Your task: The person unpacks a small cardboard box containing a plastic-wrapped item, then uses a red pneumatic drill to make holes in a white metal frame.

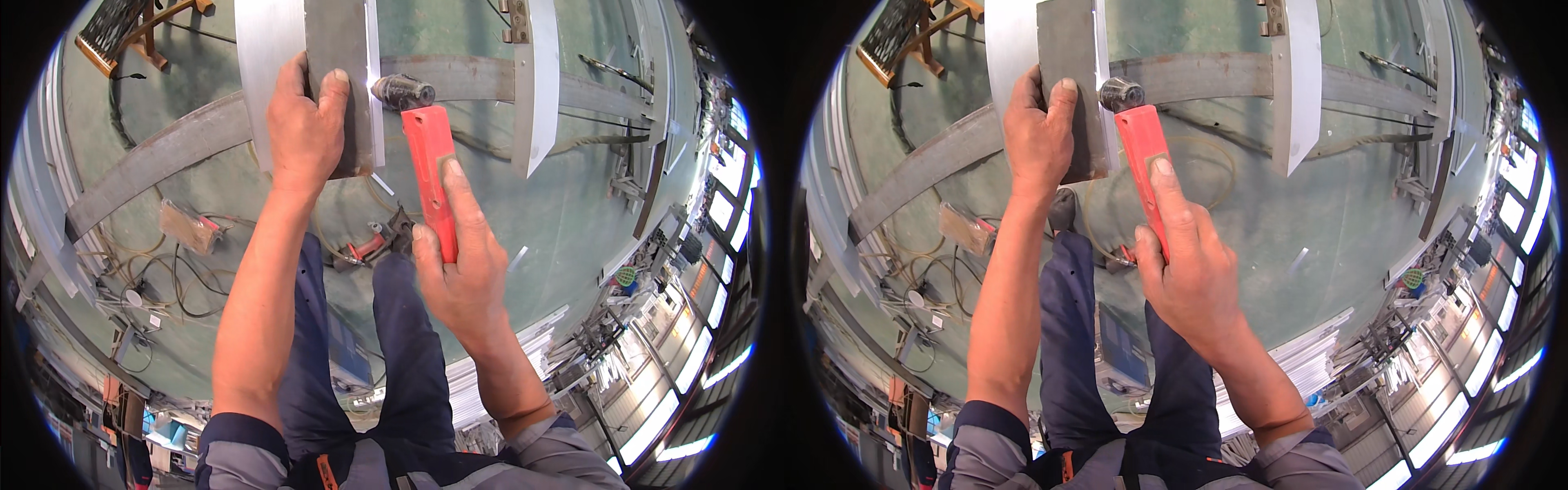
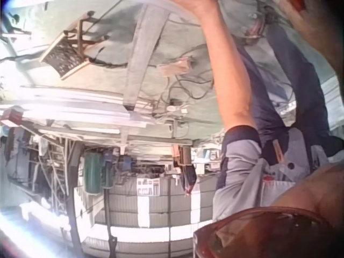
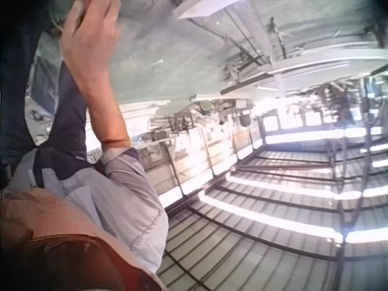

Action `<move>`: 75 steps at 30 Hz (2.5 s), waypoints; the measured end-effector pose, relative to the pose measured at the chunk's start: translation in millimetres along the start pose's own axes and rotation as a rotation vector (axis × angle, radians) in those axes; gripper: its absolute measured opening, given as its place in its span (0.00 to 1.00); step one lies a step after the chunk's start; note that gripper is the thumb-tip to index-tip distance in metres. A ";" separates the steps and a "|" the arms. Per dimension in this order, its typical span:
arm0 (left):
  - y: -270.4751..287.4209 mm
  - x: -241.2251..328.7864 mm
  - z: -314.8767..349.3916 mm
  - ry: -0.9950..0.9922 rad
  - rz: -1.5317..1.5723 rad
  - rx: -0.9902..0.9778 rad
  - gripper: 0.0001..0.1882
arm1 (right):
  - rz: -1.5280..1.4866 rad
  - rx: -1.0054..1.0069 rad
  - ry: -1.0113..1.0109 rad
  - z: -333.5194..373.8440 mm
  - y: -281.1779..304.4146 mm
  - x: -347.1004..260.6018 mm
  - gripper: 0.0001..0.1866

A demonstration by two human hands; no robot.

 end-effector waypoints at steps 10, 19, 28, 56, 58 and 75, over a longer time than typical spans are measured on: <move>0.8 2.2 -1.1 -0.012 -0.061 -0.008 0.22 | 0.020 0.038 0.026 12.3 -0.1 -0.9 0.39; -0.8 -2.5 -1.8 0.011 -0.014 -0.021 0.21 | -0.019 0.043 -0.024 10.2 6.3 6.9 0.38; -0.6 0.0 -1.1 -0.012 0.022 -0.002 0.21 | 0.009 0.128 0.051 -3.4 10.4 3.1 0.40; 0.0 1.2 -1.7 -0.032 0.008 -0.005 0.21 | 0.012 0.042 0.014 -1.6 10.0 -0.1 0.37; 0.1 2.3 -1.4 -0.057 -0.002 -0.001 0.21 | 0.002 0.041 0.009 -5.5 7.7 0.8 0.37; 1.0 1.7 -1.9 -0.057 -0.010 0.008 0.20 | -0.020 0.113 0.047 -11.6 5.1 3.5 0.40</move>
Point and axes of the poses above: each hand's wrist, its own z-axis away from the middle knuckle, its own y-axis out of the back of the hand, x = y × z, the point moved 7 cm from there along -z, towards the middle knuckle, and after that the axes turned 2 degrees about -y, right-handed, at the moved point
